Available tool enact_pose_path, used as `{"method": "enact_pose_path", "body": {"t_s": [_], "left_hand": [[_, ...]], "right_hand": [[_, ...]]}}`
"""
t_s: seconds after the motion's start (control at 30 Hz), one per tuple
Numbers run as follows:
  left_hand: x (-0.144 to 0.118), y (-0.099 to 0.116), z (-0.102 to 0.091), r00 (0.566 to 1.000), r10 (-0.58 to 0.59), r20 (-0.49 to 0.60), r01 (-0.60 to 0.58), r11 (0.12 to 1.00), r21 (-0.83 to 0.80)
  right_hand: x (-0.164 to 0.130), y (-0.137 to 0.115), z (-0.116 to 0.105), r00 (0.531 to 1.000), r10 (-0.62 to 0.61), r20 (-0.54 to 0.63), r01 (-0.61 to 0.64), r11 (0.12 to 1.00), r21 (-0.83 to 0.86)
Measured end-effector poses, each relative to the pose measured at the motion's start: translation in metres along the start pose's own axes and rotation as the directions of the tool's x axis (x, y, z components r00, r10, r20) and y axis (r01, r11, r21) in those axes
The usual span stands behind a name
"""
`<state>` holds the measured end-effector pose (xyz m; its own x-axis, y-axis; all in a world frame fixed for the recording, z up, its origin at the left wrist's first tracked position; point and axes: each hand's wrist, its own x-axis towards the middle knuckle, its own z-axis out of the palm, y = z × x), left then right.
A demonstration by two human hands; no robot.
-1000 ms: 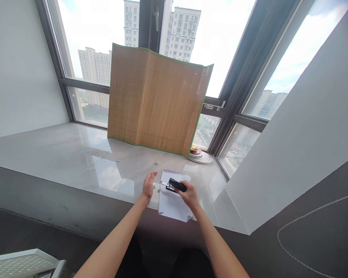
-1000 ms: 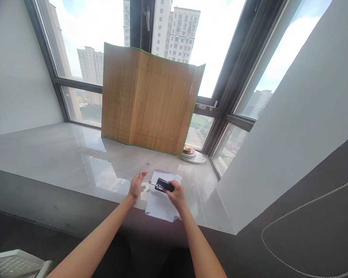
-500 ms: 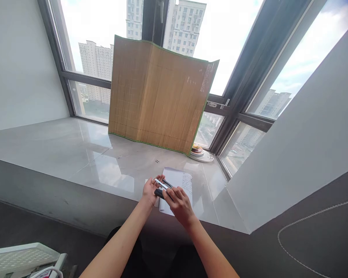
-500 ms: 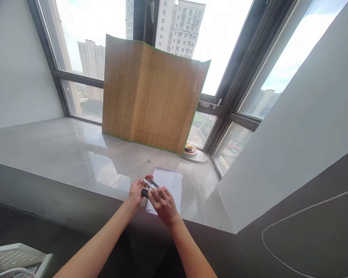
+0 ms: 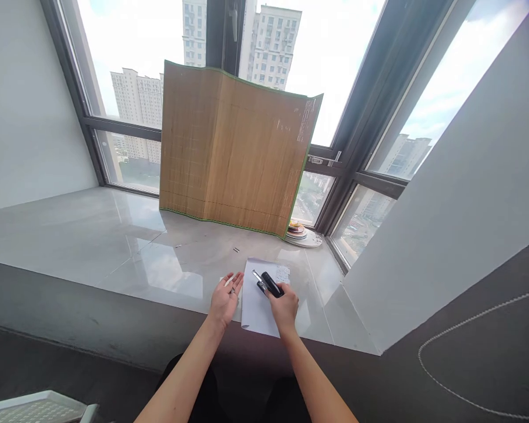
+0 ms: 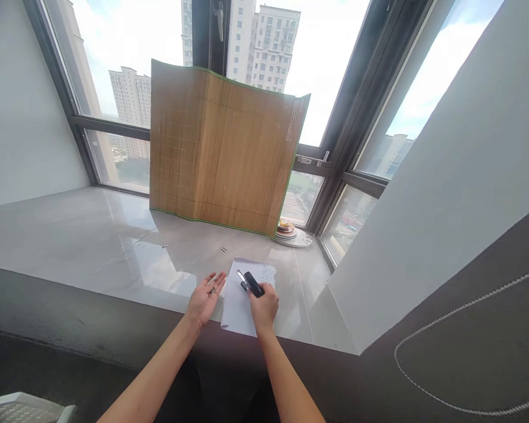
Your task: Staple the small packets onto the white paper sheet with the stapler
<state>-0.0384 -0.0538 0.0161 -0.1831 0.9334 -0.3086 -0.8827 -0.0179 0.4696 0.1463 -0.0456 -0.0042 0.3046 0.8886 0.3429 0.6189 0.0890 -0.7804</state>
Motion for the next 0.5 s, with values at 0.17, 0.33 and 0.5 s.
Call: {"method": "enact_pose_path", "body": {"t_s": [0.17, 0.33, 0.5], "left_hand": [[-0.018, -0.011, 0.011, 0.997, 0.016, 0.075, -0.027, 0.990, 0.135], [-0.036, -0.021, 0.025, 0.994, -0.103, 0.047, 0.092, 0.978, 0.187], [-0.060, -0.035, 0.050, 0.986, -0.137, 0.100, 0.115, 0.973, 0.198]], "right_hand": [[0.002, 0.011, 0.011, 0.998, 0.031, 0.063, -0.034, 0.997, 0.062], [-0.006, -0.009, -0.008, 0.959, -0.268, -0.094, 0.281, 0.946, 0.165], [-0.027, -0.046, -0.032, 0.847, -0.528, 0.063, 0.472, 0.801, 0.367]]}}
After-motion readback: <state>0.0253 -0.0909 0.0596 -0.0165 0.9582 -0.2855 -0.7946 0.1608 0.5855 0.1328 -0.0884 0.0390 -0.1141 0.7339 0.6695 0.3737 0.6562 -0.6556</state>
